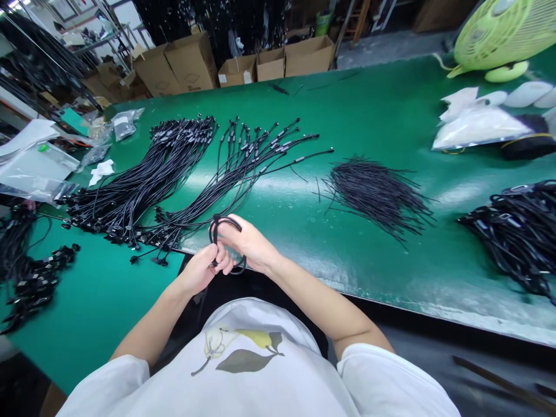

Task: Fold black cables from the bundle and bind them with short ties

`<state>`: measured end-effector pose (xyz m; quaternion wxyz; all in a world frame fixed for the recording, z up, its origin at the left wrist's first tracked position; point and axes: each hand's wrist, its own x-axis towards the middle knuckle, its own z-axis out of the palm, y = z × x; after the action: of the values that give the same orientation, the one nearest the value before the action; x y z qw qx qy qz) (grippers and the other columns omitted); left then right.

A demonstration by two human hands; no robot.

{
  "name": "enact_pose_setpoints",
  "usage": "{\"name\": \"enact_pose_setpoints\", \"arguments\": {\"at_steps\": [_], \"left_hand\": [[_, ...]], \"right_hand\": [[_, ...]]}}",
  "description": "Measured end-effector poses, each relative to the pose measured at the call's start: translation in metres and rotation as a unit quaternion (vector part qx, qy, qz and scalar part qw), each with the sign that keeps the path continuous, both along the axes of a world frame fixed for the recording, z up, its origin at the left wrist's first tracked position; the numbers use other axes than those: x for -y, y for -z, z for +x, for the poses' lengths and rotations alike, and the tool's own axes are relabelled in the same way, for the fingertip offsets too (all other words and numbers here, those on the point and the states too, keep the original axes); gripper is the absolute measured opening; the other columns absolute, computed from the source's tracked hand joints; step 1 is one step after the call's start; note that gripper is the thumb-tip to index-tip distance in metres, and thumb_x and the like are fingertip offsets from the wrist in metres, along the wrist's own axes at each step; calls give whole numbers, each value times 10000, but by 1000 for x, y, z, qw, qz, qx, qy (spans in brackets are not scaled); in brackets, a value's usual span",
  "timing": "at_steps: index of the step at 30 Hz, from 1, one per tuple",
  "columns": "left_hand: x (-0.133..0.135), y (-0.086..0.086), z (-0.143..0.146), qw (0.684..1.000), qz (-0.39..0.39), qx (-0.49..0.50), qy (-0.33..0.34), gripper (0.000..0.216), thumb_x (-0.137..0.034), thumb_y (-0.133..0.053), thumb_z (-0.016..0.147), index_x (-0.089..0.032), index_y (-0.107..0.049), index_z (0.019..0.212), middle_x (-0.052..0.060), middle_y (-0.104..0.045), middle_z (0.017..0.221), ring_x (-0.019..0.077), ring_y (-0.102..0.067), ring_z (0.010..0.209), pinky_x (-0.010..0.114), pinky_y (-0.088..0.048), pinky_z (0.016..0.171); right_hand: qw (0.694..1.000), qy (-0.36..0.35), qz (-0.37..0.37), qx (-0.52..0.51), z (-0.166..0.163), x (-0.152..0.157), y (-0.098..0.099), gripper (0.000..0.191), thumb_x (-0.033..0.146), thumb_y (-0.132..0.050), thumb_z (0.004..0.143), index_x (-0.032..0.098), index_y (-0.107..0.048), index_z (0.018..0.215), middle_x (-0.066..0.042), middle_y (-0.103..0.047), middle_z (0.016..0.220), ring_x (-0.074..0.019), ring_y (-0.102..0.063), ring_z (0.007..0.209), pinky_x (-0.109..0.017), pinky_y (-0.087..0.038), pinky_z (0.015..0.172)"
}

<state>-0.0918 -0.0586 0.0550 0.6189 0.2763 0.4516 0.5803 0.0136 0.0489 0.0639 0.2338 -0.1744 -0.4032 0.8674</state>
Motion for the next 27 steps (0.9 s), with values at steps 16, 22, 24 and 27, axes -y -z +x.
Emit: {"name": "enact_pose_setpoints", "arguments": {"at_steps": [16, 22, 24, 27], "left_hand": [[6, 24, 23, 996, -87, -4, -10, 354, -164, -683, 766, -163, -622, 1115, 52, -661, 940, 195, -627, 896, 368, -486, 868], [14, 5, 10, 993, -72, 11, 96, 162, -262, -699, 795, -122, -623, 826, 9, -512, 714, 116, -499, 660, 275, -475, 656], [18, -1, 7, 985, -70, 74, 136, 253, -290, -723, 785, -130, -632, 958, 7, -499, 739, 121, -498, 671, 294, -490, 668], [21, 0, 5, 978, -74, 131, 147, 324, -293, -762, 754, -142, -626, 1007, 12, -516, 764, 124, -526, 692, 311, -505, 703]], "right_hand": [[971, 53, 221, 76, -9, 17, 10, 421, 567, -532, 878, 164, -538, 754, 41, -481, 600, -53, -443, 526, -171, -404, 535], [994, -96, -7, 45, 0, 5, 1, 496, 644, -644, 763, 189, -446, 776, 45, -488, 626, -87, -529, 560, -185, -438, 474], [995, -80, -54, -5, 2, 3, -6, 466, 553, -724, 739, 199, -433, 821, 72, -479, 659, -41, -464, 493, -161, -422, 452], [994, -72, -58, -63, 2, 6, -11, 440, 469, -757, 738, 211, -412, 831, 125, -362, 572, 12, -235, 381, -97, -246, 351]]}}
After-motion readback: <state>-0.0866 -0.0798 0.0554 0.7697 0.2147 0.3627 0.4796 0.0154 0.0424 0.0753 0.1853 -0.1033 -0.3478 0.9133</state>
